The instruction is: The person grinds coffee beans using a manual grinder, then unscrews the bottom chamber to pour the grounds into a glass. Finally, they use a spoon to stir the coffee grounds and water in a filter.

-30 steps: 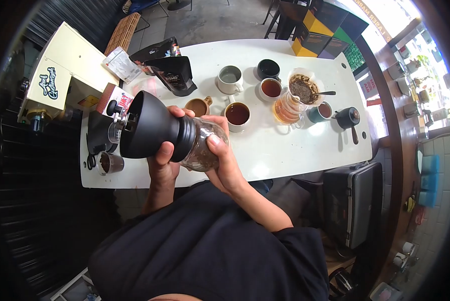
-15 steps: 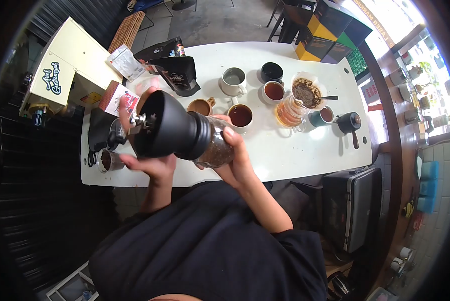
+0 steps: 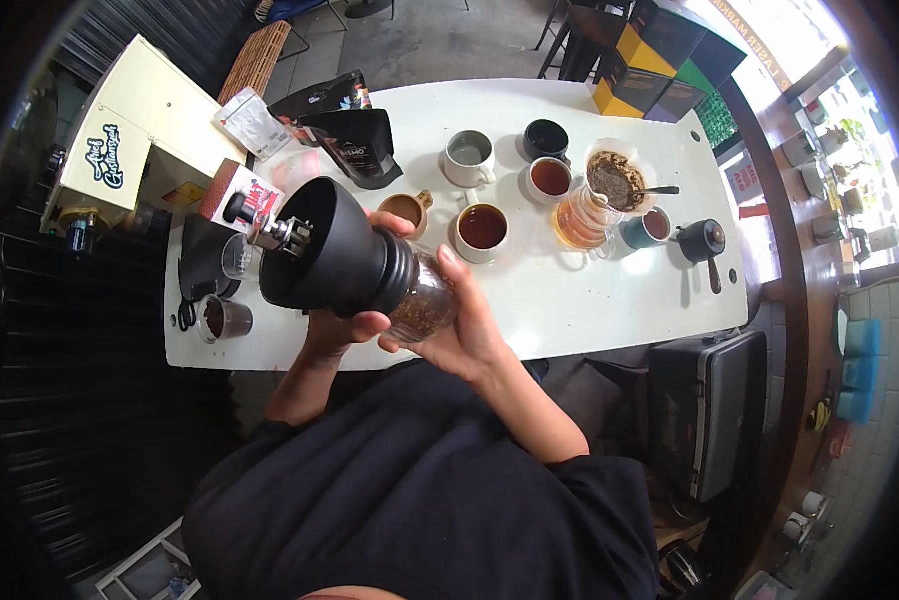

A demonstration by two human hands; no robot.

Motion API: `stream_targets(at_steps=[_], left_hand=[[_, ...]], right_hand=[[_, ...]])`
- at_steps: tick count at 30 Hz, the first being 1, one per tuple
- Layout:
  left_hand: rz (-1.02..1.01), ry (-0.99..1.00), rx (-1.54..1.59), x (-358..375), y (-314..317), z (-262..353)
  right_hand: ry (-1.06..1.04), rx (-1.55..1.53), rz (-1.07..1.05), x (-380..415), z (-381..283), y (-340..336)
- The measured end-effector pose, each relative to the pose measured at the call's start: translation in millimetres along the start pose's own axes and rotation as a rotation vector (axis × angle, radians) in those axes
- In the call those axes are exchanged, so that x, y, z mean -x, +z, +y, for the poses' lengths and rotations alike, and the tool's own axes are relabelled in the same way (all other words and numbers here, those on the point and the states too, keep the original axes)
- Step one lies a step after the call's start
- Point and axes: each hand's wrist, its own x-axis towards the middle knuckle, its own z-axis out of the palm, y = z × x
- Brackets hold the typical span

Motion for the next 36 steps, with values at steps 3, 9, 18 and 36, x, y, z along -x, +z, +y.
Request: stream_targets(at_steps=[3, 9, 18, 36], left_hand=[[0.046, 0.055, -0.064, 0, 0, -2], [0.043, 0.079, -0.180, 0, -1, 8], [0.167, -0.071, 0.201, -7, 19, 28], [0.192, 0.025, 0.126, -2, 18, 0]], right_hand=[[-0.068, 0.075, 0.107, 4, 3, 14], [-0.047, 0.279, -0.025, 2, -2, 6], [-0.237, 0.351, 0.064, 0, 9, 16], [-0.582, 0.636, 0.200, -8, 15, 9]])
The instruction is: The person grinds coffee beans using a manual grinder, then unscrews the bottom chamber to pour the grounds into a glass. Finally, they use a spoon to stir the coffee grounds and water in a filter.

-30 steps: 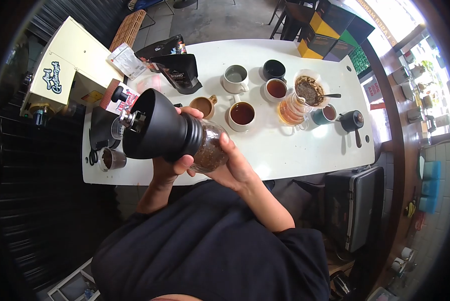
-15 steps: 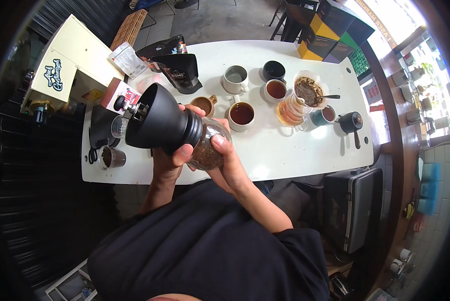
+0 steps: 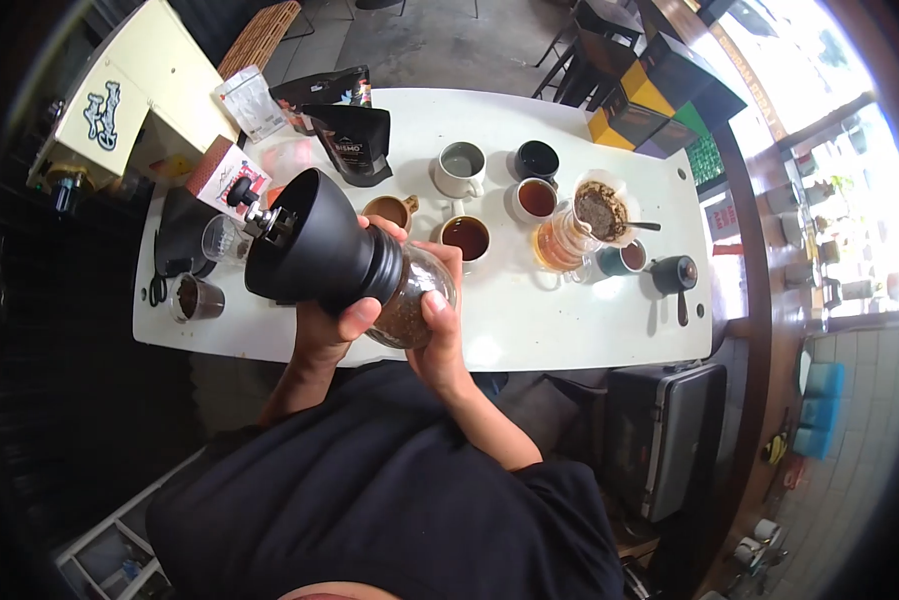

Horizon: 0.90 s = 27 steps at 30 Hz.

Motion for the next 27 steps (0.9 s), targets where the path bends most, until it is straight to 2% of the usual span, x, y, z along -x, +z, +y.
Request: stream_targets(at_steps=[2, 4, 6, 8, 9, 10, 13, 17, 20, 22, 24, 26, 27], left_hand=[[-0.060, 0.058, -0.120, -1, -4, 1], [-0.110, 0.066, -0.097, -7, -10, 1], [-0.275, -0.077, 0.026, -10, -11, 13], [-0.320, -0.173, -0.014, -4, -17, 17], [-0.398, -0.217, -0.006, 0, -18, 15], [-0.476, -0.262, 0.005, 6, -20, 12], [-0.487, -0.359, -0.025, 26, -26, 5], [-0.436, -0.381, -0.063, 38, -26, 2], [-0.421, -0.498, -0.011, 48, -27, 10], [-0.456, -0.466, -0.004, 53, -25, 12], [-0.497, -0.411, -0.053, 67, -26, 10], [-0.459, -0.436, 0.025, 72, -24, 10], [-0.461, -0.536, 0.026, 74, -26, 12]], right_hand=[[0.071, 0.088, -0.101, -7, -10, -16], [0.098, 0.321, -0.272, -10, -33, -26], [0.189, 0.262, -0.286, -7, -51, -25], [0.265, 0.340, -0.409, -9, -60, -28], [0.211, 0.470, -0.541, -10, -64, -34], [0.221, 0.464, -0.529, -6, -66, -35], [0.421, 0.630, -0.588, 8, -67, -44], [0.442, 0.586, -0.532, 18, -64, -34], [0.411, 0.693, -0.616, 16, -63, -34], [0.553, 0.709, -0.767, 15, -63, -35], [0.542, 0.611, -0.722, 21, -53, -39], [0.597, 0.455, -0.676, 27, -43, -47], [0.579, 0.431, -0.726, 28, -40, -49]])
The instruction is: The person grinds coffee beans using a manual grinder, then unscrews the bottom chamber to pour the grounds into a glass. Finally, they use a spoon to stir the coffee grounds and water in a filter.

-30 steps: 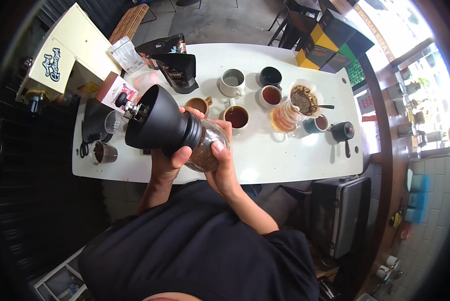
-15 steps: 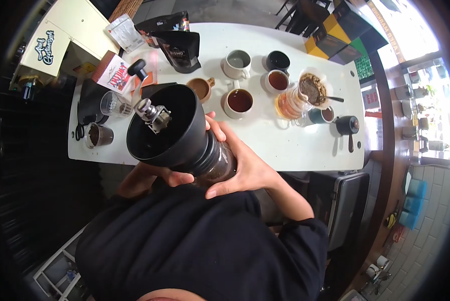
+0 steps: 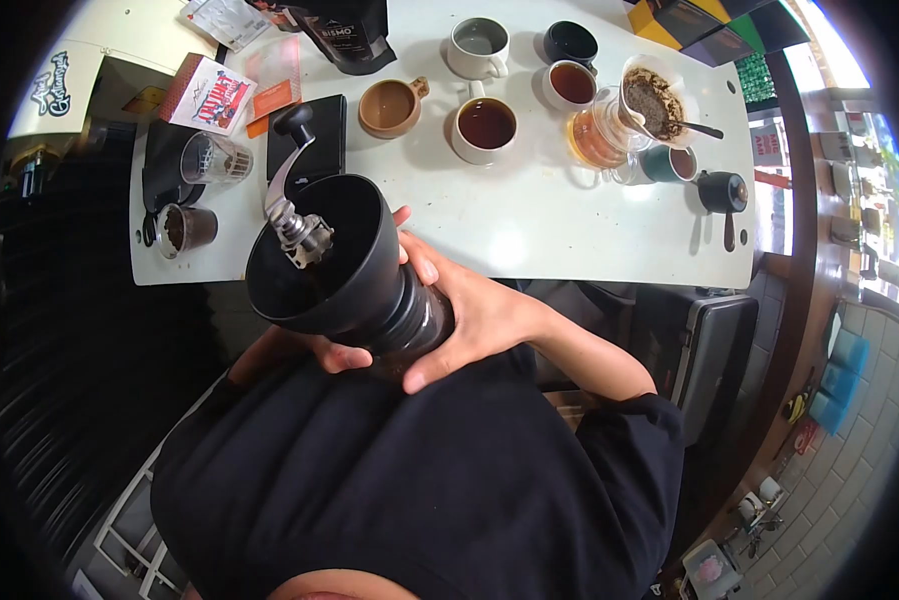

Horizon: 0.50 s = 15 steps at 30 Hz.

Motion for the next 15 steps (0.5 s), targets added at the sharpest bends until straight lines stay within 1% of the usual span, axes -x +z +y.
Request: stream_targets(at_steps=[1, 2, 3, 5, 6, 7, 9, 10, 12, 13, 15], left_hand=[[-0.002, -0.094, 0.023, 3, -1, 0], [-0.015, -0.012, 0.011, 4, -1, -4], [-0.011, -0.020, 0.020, 6, 1, -5], [0.054, -0.119, 0.074, 13, 7, -5], [0.042, -0.084, 0.051, 14, 6, -10], [0.044, -0.092, 0.053, 17, 6, -5], [0.067, -0.263, 0.065, 21, 11, 17], [0.068, -0.271, 0.070, 23, 13, 26], [0.081, -0.246, -0.140, 25, 13, 38], [0.080, -0.252, -0.142, 20, 10, 26], [0.025, 0.373, 0.040, 4, 6, -11]], right_hand=[[0.003, -0.002, -0.001, 1, 0, 1], [-0.008, 0.031, -0.028, 3, -1, 4], [-0.015, 0.059, -0.053, 6, -2, 7], [0.001, 0.052, -0.028, 8, -8, 13], [0.056, 0.041, -0.006, 5, -13, 15], [0.109, 0.030, 0.017, 3, -14, 16], [0.074, 0.003, 0.053, 3, -12, 23], [0.096, 0.050, 0.063, 5, -17, 27], [0.120, 0.140, 0.083, 4, -29, 31], [0.118, 0.134, 0.084, 3, -31, 32], [0.121, 0.127, 0.111, 2, -32, 34]])
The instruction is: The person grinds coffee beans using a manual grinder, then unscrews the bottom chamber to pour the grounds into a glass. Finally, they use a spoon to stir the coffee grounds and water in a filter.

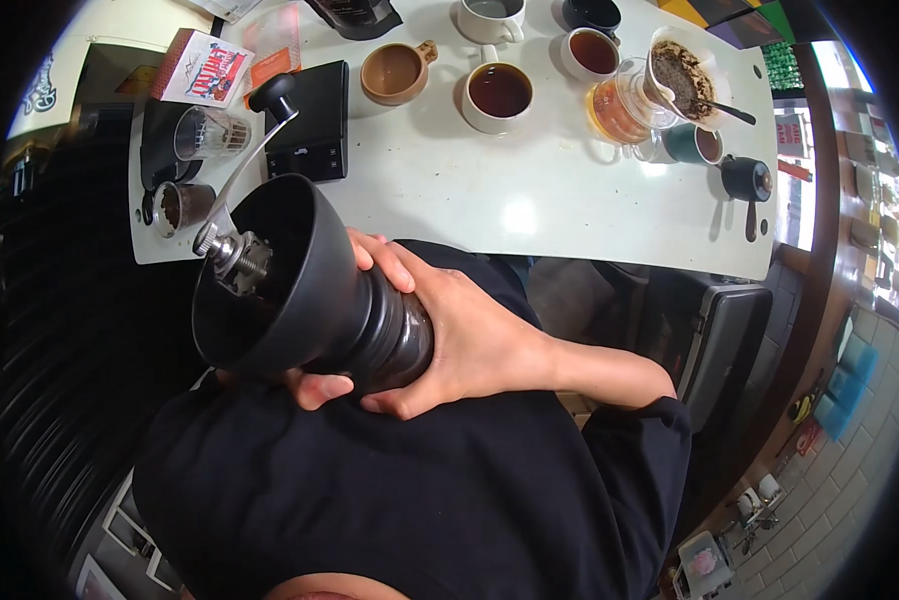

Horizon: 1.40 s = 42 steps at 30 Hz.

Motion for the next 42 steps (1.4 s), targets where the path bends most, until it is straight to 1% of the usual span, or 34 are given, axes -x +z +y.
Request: stream_targets(at_steps=[4, 6, 7, 9, 10, 13, 16, 17, 18, 20, 21, 23, 24, 26, 27, 30, 31, 32, 34, 35, 36, 38, 39, 40, 42], left_hand=[[0.025, 0.034, 0.053, -2, 4, -3], [0.033, 0.022, -0.009, -4, 4, 1], [0.033, 0.026, -0.005, -6, 5, 0], [0.037, 0.038, 0.008, -4, 8, 0], [0.040, 0.032, 0.011, -3, 11, 2], [0.179, -0.259, 0.033, 2, 25, 13], [0.305, -0.503, 0.038, -10, 28, 30], [0.284, -0.548, -0.004, -24, 25, 39], [0.289, -0.508, 0.049, -28, 21, 36], [0.258, -0.598, 0.246, -24, 10, 31], [0.248, -0.585, 0.241, -25, 13, 27], [0.399, -0.360, 0.481, -26, 24, 20], [0.394, -0.355, 0.474, -26, 24, 22], [0.424, -0.480, 0.212, -25, 23, 25], [0.420, -0.501, 0.229, -25, 21, 26], [0.446, -0.487, 0.250, -26, 15, 16], [0.389, -0.470, 0.150, -26, 14, 14], [0.382, -0.466, 0.146, -26, 13, 10], [0.363, -0.337, 0.178, -26, 10, 0], [0.349, -0.308, 0.150, -26, 9, -3], [0.342, -0.302, 0.147, -28, 9, -4], [0.301, -0.225, 0.218, -36, 11, -2], [0.292, -0.247, 0.207, -37, 8, -2], [0.284, -0.245, 0.205, -38, 7, 0], [0.274, -0.303, 0.072, -40, 5, 5]], right_hand=[[0.044, 0.031, 0.028, 2, -2, 3], [-0.058, 0.096, 0.123, 4, 3, 6], [-0.055, 0.101, 0.124, 6, 1, 7], [-0.051, 0.121, 0.220, 11, -5, 13], [-0.047, 0.116, 0.219, 13, -6, 15], [-0.007, 0.111, 0.325, 16, -8, 19], [0.011, 0.088, 0.340, 17, 3, 10], [-0.108, 0.200, 0.401, 17, 11, 8], [-0.027, 0.193, 0.361, 17, 9, 4], [-0.021, 0.113, 0.409, 12, 15, 6], [-0.031, 0.127, 0.415, 10, 21, 8], [-0.141, 0.143, 0.550, 3, 30, 10], [-0.151, 0.146, 0.551, 0, 29, 10], [-0.174, 0.241, 0.570, -5, 24, 11], [-0.144, 0.279, 0.526, -4, 20, 9], [-0.121, 0.277, 0.502, -4, 22, 8], [-0.110, 0.216, 0.477, -2, 19, 7], [-0.116, 0.220, 0.482, 0, 21, 3], [-0.175, 0.075, 0.394, 4, 32, -10], [-0.200, -0.068, 0.389, 5, 37, -13], [-0.208, -0.061, 0.393, 2, 41, -16], [-0.278, -0.282, 0.303, -4, 48, -22], [-0.221, -0.555, 0.248, -5, 48, -24], [-0.228, -0.552, 0.253, -5, 47, -27], [-0.148, -0.315, 0.146, -6, 41, -33]])
